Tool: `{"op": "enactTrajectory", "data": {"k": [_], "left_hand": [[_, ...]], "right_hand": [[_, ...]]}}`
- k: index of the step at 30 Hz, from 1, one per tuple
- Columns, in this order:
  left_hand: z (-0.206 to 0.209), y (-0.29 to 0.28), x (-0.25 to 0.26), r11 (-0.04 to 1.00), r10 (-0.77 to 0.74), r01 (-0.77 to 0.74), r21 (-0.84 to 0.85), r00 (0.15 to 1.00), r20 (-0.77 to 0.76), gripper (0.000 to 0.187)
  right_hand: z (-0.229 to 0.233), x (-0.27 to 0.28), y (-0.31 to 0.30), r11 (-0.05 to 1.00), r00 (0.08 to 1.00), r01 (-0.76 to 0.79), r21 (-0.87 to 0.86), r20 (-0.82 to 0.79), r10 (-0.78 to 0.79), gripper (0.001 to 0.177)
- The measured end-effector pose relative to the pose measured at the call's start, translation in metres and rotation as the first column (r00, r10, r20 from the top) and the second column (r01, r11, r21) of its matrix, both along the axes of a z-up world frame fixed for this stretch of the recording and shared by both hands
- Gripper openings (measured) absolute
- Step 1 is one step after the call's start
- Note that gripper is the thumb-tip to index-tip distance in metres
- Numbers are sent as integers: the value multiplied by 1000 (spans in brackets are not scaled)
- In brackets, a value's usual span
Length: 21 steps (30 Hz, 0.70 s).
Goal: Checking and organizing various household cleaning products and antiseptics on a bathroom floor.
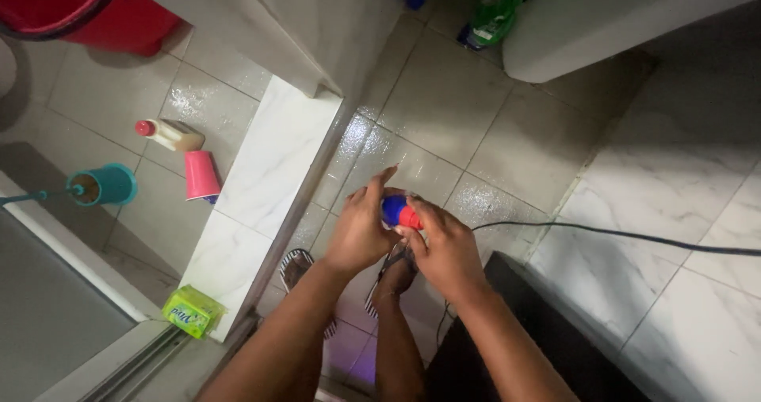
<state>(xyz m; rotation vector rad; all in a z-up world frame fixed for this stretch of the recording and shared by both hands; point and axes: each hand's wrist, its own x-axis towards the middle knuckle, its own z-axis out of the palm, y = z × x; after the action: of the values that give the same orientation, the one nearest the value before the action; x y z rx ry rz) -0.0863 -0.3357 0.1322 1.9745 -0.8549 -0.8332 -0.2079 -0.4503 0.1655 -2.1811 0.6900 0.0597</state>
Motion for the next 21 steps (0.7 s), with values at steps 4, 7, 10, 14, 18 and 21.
{"op": "enactTrajectory", "data": {"k": [4,7,10,14,18,21], "left_hand": [[-3,-5,-7,1000,27,-27,7,1000,10,93],[-12,-3,-16,998,67,-67,2,996,55,89],[-27,-5,-23,992,128,-126,-22,986,110,84],[-19,-11,-27,980,199,-199,-6,979,41,90],[-31,-5,-29,948,318,-314,48,942,-109,91],[-58,7,-42,887,445,-461,18,846,-294,83]], "right_hand": [[8,4,-1,990,992,36,-138,123,-19,43],[2,6,1,962,991,85,-259,120,-56,44],[-13,7,2,982,989,139,-128,69,-131,42],[-30,8,3,960,960,276,-47,53,-273,36],[-55,14,9,940,951,299,-165,137,-278,34],[-78,14,8,914,923,383,-134,72,-377,32]]}}
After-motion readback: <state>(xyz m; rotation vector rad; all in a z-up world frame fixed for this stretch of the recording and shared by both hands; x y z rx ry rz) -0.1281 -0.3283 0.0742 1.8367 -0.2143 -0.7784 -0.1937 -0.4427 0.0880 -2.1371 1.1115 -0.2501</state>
